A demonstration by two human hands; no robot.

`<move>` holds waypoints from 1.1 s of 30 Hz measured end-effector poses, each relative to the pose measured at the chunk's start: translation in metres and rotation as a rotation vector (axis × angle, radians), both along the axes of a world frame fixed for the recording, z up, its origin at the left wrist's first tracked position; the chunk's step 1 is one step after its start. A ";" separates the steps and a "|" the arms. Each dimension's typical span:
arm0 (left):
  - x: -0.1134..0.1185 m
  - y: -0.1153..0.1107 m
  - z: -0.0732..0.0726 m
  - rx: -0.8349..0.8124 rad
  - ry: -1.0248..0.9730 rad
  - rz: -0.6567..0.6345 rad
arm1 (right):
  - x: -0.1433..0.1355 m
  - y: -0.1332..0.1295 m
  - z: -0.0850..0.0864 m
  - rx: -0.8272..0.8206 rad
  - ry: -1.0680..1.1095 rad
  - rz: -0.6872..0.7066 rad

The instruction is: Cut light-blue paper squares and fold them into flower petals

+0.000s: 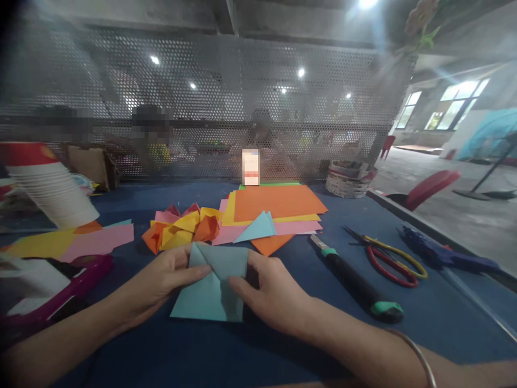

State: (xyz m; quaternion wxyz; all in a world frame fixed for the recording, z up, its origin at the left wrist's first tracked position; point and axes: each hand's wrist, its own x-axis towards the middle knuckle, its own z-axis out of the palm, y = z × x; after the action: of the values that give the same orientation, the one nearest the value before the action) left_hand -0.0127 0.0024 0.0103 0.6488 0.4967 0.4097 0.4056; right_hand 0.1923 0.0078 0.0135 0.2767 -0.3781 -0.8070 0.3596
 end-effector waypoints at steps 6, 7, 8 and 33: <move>0.000 0.000 -0.001 -0.034 -0.061 -0.026 | 0.003 0.007 -0.006 0.162 -0.026 -0.171; -0.001 0.000 -0.001 -0.044 -0.062 -0.028 | 0.003 0.007 -0.005 0.283 -0.056 -0.177; -0.001 0.000 -0.001 -0.054 -0.060 -0.026 | 0.004 0.006 -0.004 0.405 -0.092 -0.157; -0.003 -0.026 -0.018 1.119 0.957 -0.135 | 0.015 0.017 0.009 0.556 -0.407 0.463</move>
State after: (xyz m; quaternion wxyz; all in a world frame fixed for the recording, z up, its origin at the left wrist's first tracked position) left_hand -0.0156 -0.0235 -0.0076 0.0723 0.9000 0.3481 0.2521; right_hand 0.2072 0.0246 0.0222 0.1149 -0.1607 -0.9753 0.0988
